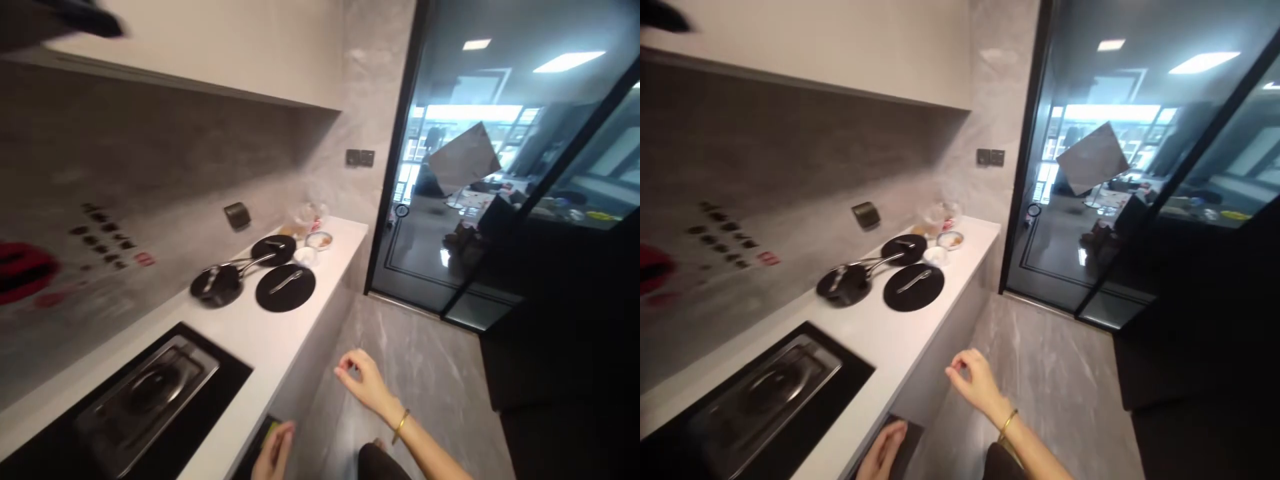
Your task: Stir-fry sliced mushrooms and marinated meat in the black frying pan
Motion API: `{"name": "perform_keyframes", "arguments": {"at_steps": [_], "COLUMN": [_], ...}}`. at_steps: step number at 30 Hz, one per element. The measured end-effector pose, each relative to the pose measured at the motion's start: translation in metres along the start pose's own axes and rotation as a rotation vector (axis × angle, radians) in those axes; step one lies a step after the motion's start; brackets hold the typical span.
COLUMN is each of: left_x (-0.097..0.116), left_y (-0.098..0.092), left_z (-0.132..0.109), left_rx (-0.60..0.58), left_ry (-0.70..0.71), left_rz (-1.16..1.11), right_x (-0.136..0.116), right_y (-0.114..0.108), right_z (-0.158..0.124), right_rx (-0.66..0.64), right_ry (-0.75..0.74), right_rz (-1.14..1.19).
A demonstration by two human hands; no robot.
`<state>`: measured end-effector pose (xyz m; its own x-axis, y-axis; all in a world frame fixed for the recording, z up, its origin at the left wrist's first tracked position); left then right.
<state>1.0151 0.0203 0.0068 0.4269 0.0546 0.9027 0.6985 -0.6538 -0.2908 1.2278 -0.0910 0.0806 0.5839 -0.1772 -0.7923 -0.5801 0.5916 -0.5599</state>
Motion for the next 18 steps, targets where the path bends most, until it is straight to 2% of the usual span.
{"name": "perform_keyframes", "arguments": {"at_steps": [2,4,6,8,11,13,15,16,18], "left_x": [0.04,0.086,0.126,0.145,0.138,0.125,0.123,0.13,0.164], "left_y": [0.072,0.131,0.177,0.213,0.251,0.274,0.306,0.326,0.379], "left_z": [0.057,0.099,0.129,0.152,0.196,0.241,0.303,0.341,0.425], "left_rx": [-0.052,-0.09,-0.112,-0.125,-0.118,-0.117,-0.122,-0.125,-0.127], "left_ry": [0.074,0.153,0.191,0.167,0.07,0.014,0.008,0.028,0.111], "left_rz": [-0.057,-0.069,-0.05,-0.053,-0.102,-0.118,-0.111,-0.108,-0.116], "right_x": [0.05,0.094,0.135,0.173,0.231,0.272,0.317,0.341,0.391], "right_y": [-0.075,-0.14,-0.194,-0.237,-0.283,-0.303,-0.318,-0.323,-0.333], "right_z": [0.022,0.049,0.085,0.128,0.212,0.281,0.36,0.401,0.482], "right_rx": [0.067,0.105,0.116,0.101,0.055,0.021,-0.006,-0.018,-0.055], "right_ry": [-0.008,-0.018,-0.03,-0.052,-0.105,-0.16,-0.234,-0.273,-0.347], "right_rz": [-0.132,-0.284,-0.442,-0.585,-0.758,-0.865,-0.975,-1.032,-1.135]}}
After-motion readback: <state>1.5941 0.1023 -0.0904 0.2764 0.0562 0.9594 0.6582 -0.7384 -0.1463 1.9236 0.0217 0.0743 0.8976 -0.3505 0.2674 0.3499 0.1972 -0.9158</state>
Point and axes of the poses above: each hand's wrist, its own z-axis towards the middle knuckle, its own y-axis out of the palm, x = y × z, the point moved 5 cm from there along z, towards the middle knuckle, and after that the axes turned 3 degrees about -y, right-handed, at the moved point
